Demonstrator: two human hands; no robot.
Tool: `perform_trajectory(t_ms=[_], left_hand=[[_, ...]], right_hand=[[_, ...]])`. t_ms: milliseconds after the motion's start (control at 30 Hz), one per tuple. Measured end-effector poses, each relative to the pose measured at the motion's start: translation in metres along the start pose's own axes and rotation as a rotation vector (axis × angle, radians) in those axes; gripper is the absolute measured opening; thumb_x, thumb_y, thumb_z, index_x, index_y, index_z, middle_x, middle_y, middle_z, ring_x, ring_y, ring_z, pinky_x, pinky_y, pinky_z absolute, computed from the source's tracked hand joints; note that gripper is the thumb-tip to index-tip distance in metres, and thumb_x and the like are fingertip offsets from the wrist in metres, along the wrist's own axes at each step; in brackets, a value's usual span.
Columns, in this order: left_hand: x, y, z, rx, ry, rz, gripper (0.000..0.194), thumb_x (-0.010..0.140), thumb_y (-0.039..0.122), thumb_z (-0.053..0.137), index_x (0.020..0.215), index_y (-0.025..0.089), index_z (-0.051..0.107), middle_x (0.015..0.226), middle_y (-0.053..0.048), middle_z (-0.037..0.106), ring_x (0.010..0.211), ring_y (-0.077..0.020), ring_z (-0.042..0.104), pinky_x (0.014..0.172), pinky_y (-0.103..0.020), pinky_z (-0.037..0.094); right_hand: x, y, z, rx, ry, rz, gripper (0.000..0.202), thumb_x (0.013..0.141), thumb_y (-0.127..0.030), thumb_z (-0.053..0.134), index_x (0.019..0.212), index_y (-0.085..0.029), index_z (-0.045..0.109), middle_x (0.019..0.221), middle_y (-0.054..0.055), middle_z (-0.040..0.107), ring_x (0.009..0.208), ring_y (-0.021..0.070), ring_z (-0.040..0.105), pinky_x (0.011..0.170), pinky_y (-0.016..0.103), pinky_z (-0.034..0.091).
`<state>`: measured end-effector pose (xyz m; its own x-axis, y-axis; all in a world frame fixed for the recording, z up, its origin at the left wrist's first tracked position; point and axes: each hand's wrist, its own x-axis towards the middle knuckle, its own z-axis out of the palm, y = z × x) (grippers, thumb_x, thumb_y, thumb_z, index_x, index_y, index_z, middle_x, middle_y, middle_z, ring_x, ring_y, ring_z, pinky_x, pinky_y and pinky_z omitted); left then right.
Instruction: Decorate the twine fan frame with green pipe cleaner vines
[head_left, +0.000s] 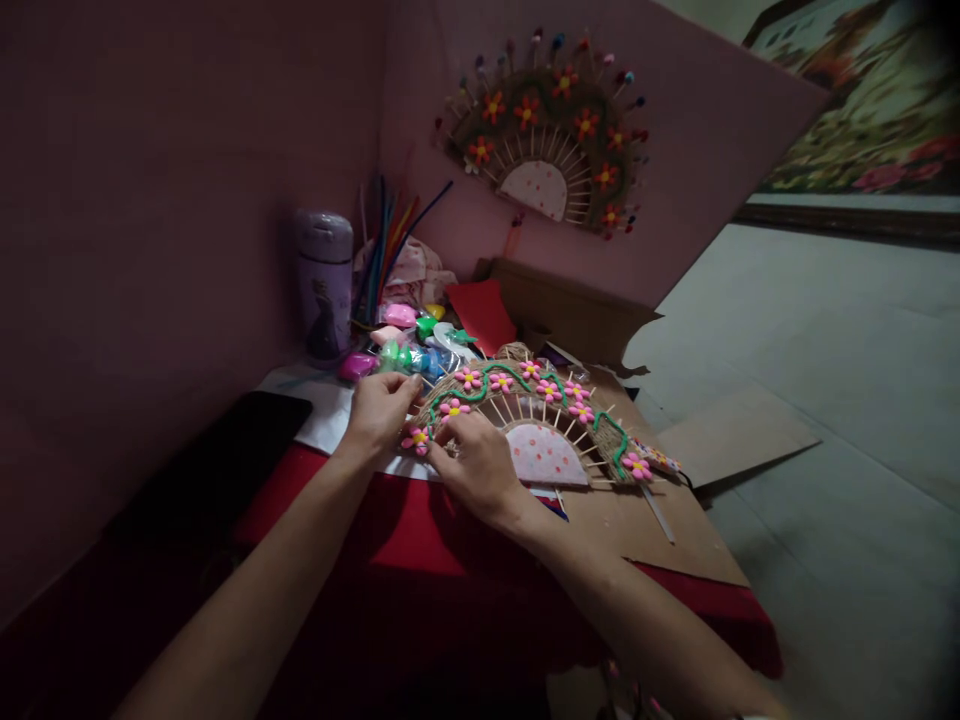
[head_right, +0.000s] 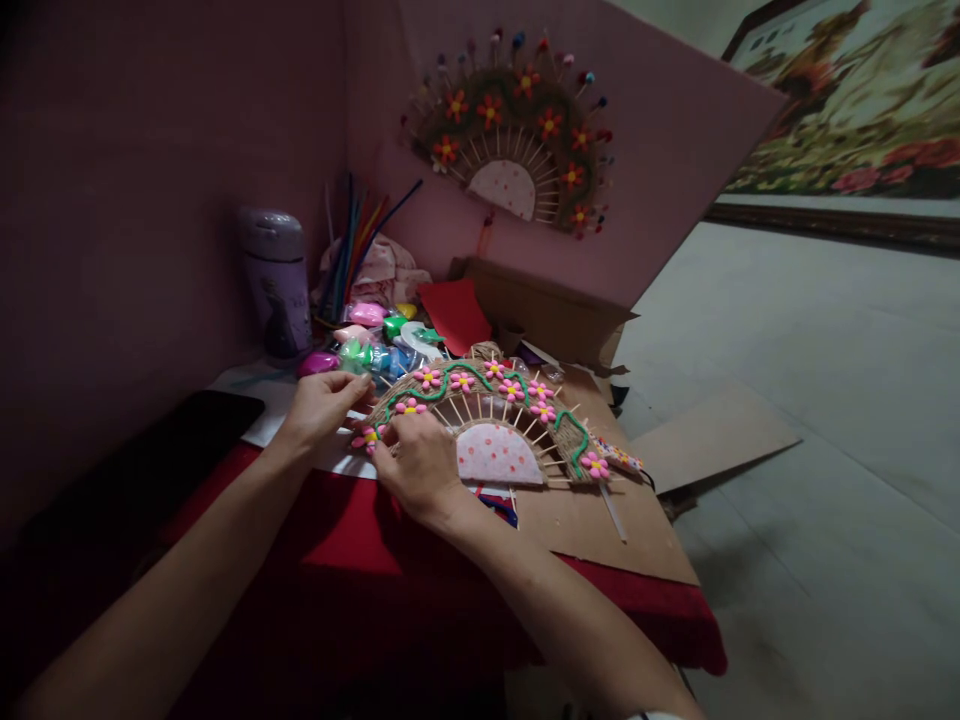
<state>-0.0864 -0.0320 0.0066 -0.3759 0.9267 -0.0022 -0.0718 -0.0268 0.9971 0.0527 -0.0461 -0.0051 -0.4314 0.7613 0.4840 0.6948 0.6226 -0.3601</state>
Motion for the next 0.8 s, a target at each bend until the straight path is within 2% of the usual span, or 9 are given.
perform_trajectory(t_ms=[167, 300, 400, 500, 633, 800], left_hand=[[0.005, -0.007, -0.004, 0.123, -0.007, 0.106, 0.028, 0.063, 0.041, 0.06, 0.06, 0.013, 0.062, 0.061, -0.006, 0.063, 0.054, -0.0152, 0.054, 0.046, -0.024, 0.04], [0.01, -0.015, -0.006, 0.269, 0.023, 0.186, 0.029, 0.067, 0.042, 0.058, 0.063, 0.014, 0.066, 0.064, -0.007, 0.067, 0.058, -0.0158, 0.056, 0.05, -0.024, 0.039], [0.01, -0.019, -0.007, 0.391, 0.019, 0.178, 0.022, 0.069, 0.034, 0.057, 0.072, 0.017, 0.07, 0.067, -0.004, 0.068, 0.059, -0.0153, 0.058, 0.052, -0.023, 0.039], [0.007, -0.019, -0.007, 0.581, -0.012, 0.184, 0.023, 0.069, 0.022, 0.055, 0.083, 0.022, 0.073, 0.07, -0.002, 0.068, 0.061, -0.0155, 0.059, 0.054, -0.025, 0.039], [0.002, -0.015, -0.006, 0.845, -0.023, 0.338, 0.033, 0.071, 0.01, 0.052, 0.087, 0.027, 0.075, 0.08, -0.003, 0.066, 0.075, -0.018, 0.057, 0.066, -0.028, 0.042], [-0.003, -0.012, -0.005, 1.034, -0.028, 0.422, 0.033, 0.071, 0.009, 0.055, 0.085, 0.03, 0.077, 0.084, -0.006, 0.062, 0.087, -0.0233, 0.05, 0.074, -0.033, 0.042]], right_hand=[[0.003, 0.011, 0.0, 0.311, -0.094, 0.223, 0.012, 0.069, -0.018, 0.061, 0.058, -0.018, 0.058, 0.058, -0.002, 0.06, 0.058, 0.0114, 0.052, 0.058, 0.023, 0.037], [0.006, 0.021, 0.0, 0.498, -0.097, 0.314, 0.007, 0.064, -0.016, 0.062, 0.059, -0.017, 0.056, 0.058, -0.003, 0.058, 0.057, 0.0105, 0.052, 0.056, 0.022, 0.038], [0.006, 0.026, -0.001, 0.576, -0.088, 0.345, 0.007, 0.061, -0.018, 0.063, 0.066, -0.017, 0.058, 0.061, -0.003, 0.058, 0.058, 0.0108, 0.052, 0.056, 0.022, 0.04], [0.005, 0.029, -0.002, 0.62, -0.1, 0.337, 0.009, 0.064, -0.019, 0.06, 0.073, -0.016, 0.062, 0.065, -0.002, 0.06, 0.062, 0.0117, 0.053, 0.058, 0.023, 0.041], [0.003, 0.03, -0.002, 0.627, -0.11, 0.353, 0.009, 0.066, -0.018, 0.058, 0.072, -0.016, 0.064, 0.066, -0.001, 0.062, 0.062, 0.0116, 0.054, 0.059, 0.023, 0.042], [0.0, 0.031, -0.001, 0.469, -0.052, 0.279, 0.013, 0.071, -0.019, 0.056, 0.077, -0.017, 0.067, 0.068, 0.0, 0.065, 0.062, 0.0127, 0.057, 0.061, 0.024, 0.043]])
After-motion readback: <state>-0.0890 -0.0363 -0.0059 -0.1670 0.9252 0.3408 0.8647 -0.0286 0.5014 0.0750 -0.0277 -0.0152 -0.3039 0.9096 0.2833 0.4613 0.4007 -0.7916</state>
